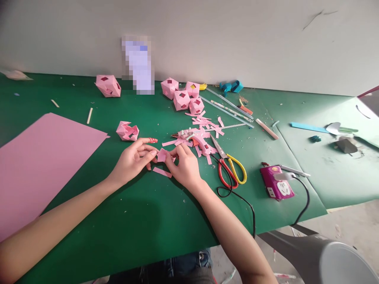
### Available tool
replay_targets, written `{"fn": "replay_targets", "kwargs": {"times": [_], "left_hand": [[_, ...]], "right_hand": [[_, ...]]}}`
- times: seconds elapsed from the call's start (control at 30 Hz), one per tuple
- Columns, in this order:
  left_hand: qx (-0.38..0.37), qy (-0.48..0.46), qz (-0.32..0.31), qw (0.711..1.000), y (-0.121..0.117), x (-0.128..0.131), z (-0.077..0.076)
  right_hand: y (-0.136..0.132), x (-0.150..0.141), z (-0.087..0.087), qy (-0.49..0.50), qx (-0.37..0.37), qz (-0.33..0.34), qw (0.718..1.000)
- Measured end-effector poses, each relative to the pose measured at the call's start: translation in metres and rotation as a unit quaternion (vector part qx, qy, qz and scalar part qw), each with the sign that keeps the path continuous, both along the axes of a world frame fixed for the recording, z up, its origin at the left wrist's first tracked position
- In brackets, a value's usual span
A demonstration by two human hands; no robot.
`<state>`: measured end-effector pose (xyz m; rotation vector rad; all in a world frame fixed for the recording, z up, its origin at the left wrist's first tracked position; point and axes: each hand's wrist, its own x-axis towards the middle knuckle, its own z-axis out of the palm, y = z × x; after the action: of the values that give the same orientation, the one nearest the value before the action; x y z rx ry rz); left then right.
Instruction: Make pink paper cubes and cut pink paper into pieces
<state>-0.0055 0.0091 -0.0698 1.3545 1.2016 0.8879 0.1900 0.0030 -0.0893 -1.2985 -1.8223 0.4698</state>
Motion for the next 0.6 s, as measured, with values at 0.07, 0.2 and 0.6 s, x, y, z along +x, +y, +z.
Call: {"fn": "replay_targets", "kwargs": {"times": [0.07, 0.2, 0.6], "left_hand": [[-0.013, -0.020, 0.001, 1.000, -0.002, 0.003, 0.000], [-0.036, -0.069, 0.001, 0.997, -0.005, 0.009, 0.003], [0.075, 0.011, 0.055, 0.996, -0.003, 0.005, 0.000]], "right_hand": [[-0.002, -0.005, 0.001, 0.052, -0.025, -0.029, 0.998], [-0.008, -0.018, 0.004, 0.144, -0.111, -0.064, 0.981], [-0.016, -0.026, 0.006, 0.086, -0.092, -0.047, 0.991]]}}
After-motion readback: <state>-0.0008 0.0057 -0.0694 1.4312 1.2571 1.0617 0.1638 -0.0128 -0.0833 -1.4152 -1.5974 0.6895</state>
